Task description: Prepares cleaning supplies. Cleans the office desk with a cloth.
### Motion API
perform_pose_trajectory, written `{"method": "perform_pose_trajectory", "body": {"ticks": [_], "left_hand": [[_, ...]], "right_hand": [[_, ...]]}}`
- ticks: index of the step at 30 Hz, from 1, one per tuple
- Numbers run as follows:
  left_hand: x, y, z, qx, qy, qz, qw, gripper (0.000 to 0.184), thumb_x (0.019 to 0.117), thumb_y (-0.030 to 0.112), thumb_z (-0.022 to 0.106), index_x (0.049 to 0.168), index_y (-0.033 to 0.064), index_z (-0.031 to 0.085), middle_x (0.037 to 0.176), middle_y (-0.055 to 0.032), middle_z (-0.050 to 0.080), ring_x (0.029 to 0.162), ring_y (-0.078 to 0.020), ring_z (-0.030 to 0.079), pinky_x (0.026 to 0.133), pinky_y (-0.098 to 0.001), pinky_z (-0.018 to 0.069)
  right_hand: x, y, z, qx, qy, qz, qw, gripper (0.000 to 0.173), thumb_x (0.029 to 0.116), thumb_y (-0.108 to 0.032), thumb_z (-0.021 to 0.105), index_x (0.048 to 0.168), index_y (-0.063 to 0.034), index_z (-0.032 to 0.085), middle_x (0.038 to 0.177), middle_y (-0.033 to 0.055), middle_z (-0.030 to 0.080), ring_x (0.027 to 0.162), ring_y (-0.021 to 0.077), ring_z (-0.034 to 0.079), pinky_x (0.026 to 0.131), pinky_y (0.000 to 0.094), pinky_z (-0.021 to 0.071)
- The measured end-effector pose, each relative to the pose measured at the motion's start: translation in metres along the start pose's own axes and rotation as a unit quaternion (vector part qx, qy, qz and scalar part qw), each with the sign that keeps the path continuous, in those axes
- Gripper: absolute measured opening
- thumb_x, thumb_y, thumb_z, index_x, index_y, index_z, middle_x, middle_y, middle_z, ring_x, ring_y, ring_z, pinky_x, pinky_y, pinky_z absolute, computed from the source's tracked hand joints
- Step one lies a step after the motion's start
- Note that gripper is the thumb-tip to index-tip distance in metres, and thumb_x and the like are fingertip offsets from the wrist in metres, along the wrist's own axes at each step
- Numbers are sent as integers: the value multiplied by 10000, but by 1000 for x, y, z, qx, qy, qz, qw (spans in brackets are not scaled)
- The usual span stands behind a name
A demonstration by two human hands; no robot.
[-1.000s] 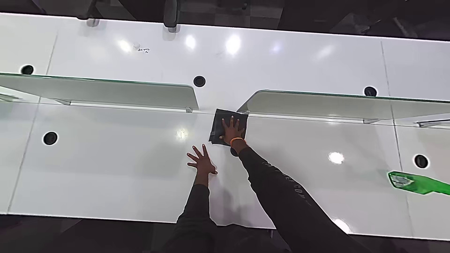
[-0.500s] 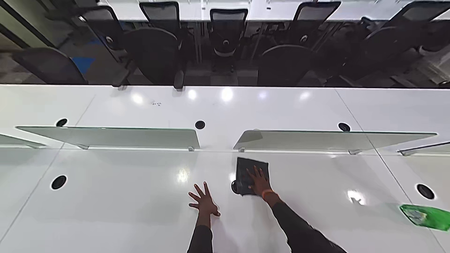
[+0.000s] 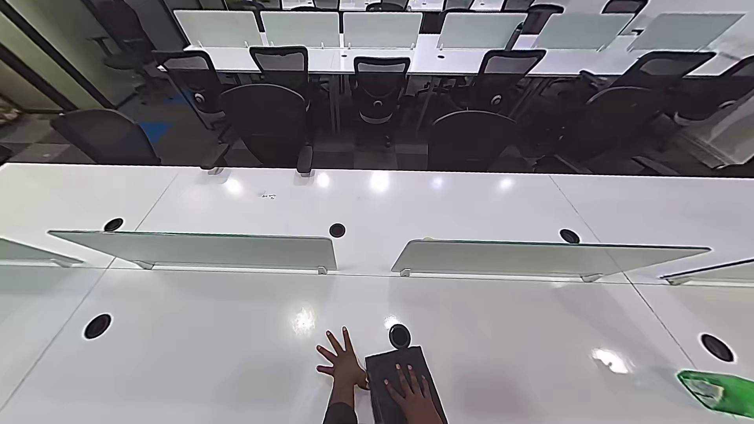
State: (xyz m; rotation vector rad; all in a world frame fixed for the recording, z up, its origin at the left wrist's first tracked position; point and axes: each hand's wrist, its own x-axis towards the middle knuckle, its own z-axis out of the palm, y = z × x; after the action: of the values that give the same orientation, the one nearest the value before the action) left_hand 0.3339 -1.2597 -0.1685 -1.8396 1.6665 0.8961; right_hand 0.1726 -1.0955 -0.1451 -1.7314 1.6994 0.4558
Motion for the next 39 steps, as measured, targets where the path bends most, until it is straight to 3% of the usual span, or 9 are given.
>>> {"method": "perform_pose_trajectory", "body": {"ticks": [4,10,14,17,19,25,27,31,39], "left_hand": [[1,0,-1,-12,0,-2,1000,1609,498,433,966,1649,324,-152,1633,-230,-371,1437,-680,-244,941,-956,165],[1,-2,-1,-16,-4,5,1000,1562,542,398,946,1653,304,-148,1630,-256,-361,1439,-686,-228,946,-955,159],[0,-2,-3,-14,-1,11,1000,1637,464,482,966,1656,290,-139,1630,-274,-348,1437,-696,-214,941,-955,169],[1,-2,-6,-18,-18,9,1000,1745,366,429,1019,1653,292,-152,1601,-252,-412,1426,-693,-248,942,-959,159],[0,-1,-3,-10,-22,7,1000,1757,356,420,1015,1647,304,-170,1595,-241,-428,1425,-694,-252,945,-956,163],[4,-3,-2,-7,-12,11,1000,1765,347,440,1016,1649,294,-166,1605,-250,-408,1427,-703,-227,927,-960,176],[1,-3,-1,-17,-11,14,1000,1762,349,427,1019,1651,290,-160,1603,-260,-405,1423,-709,-227,926,-963,173],[0,-3,-1,-17,-15,15,1000,1762,356,403,1020,1648,289,-173,1595,-254,-420,1417,-711,-238,927,-958,175],[2,-8,7,-29,14,35,999,1757,350,425,1017,1653,298,-155,1593,-248,-428,1419,-699,-255,938,-956,160]], "right_hand": [[25,-7,-19,-34,2,-12,999,1067,778,-486,836,1644,-415,216,1748,143,28,1589,455,29,1183,779,77],[68,-17,-51,-36,26,4,999,1103,755,-532,823,1650,-413,190,1747,146,28,1592,441,36,1191,769,51],[101,-17,-79,-28,38,28,998,1117,751,-566,805,1655,-401,170,1743,164,35,1588,451,52,1190,768,50],[131,-15,-108,-22,48,46,998,1117,755,-588,793,1657,-393,164,1739,179,38,1584,464,62,1194,766,49],[149,-10,-128,-18,53,56,997,1123,757,-587,803,1657,-396,159,1738,184,36,1582,471,63,1191,772,56],[200,7,-183,27,54,74,995,1152,732,-407,899,1646,-412,197,1750,121,11,1588,459,24,1140,817,179],[208,7,-189,41,54,78,995,1167,725,-348,916,1646,-409,202,1749,130,10,1585,472,26,1122,821,225],[213,4,-189,49,52,86,994,1161,731,-272,908,1650,-386,206,1747,139,2,1582,479,24,1113,825,225],[183,-9,-156,35,43,64,996,1105,803,-323,851,1659,-384,156,1745,148,-37,1580,488,-4,1125,825,204]]}}
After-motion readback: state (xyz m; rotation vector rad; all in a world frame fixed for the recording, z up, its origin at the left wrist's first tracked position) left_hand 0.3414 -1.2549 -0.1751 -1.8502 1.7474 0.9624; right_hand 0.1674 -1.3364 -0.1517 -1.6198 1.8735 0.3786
